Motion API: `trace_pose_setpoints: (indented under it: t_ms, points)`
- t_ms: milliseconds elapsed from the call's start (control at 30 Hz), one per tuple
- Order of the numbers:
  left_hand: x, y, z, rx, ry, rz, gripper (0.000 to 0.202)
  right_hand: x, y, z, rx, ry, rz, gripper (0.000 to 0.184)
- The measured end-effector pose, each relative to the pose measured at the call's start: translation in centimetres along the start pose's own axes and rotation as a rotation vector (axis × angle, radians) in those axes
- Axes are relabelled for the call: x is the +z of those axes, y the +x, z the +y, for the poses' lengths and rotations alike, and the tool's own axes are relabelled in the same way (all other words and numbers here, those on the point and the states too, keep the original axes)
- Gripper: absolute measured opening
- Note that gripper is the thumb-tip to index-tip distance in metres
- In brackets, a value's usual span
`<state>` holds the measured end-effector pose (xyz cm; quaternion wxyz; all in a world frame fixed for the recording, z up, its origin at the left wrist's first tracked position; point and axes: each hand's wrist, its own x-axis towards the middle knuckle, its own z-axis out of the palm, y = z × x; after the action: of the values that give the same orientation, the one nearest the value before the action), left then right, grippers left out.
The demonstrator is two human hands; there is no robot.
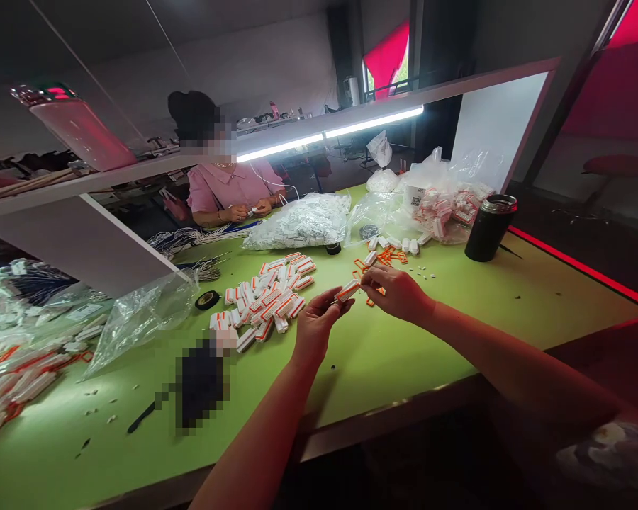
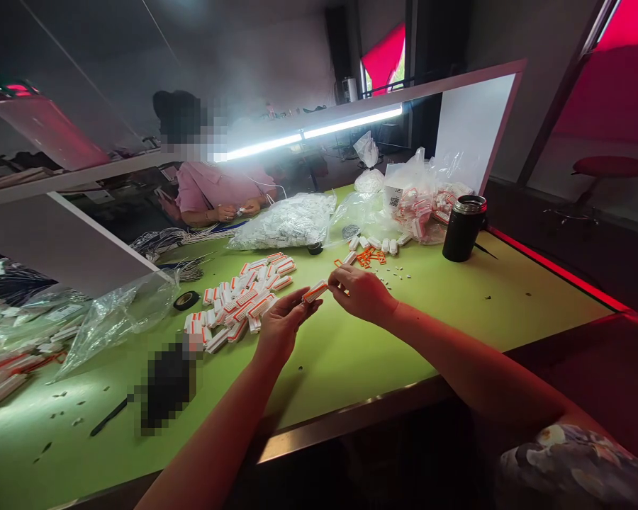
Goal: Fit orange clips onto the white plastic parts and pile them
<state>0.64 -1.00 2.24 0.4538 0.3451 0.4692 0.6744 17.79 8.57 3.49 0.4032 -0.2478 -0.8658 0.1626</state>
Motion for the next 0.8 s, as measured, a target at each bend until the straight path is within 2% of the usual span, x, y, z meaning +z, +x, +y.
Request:
trace_pose_setpoints:
  t_ms: [167,467,800]
  points:
    - [0.3,-0.3,0.4,0.033,0.085,-0.002,0.039,0.1,0.0,0.3,-0.02,-0.017,0.009,0.005]
    - [0.4,-0.5,0.7,0.047,0.16,0.001,0.036,-0.1,-0.1,0.9,-0.149,-0.098,-0.038,0.012]
    - [0.1,-0.5,0.5,0.137,0.389,0.002,0.033,-0.7,0.1,0.9,-0.094,-0.021,-0.119,0.011]
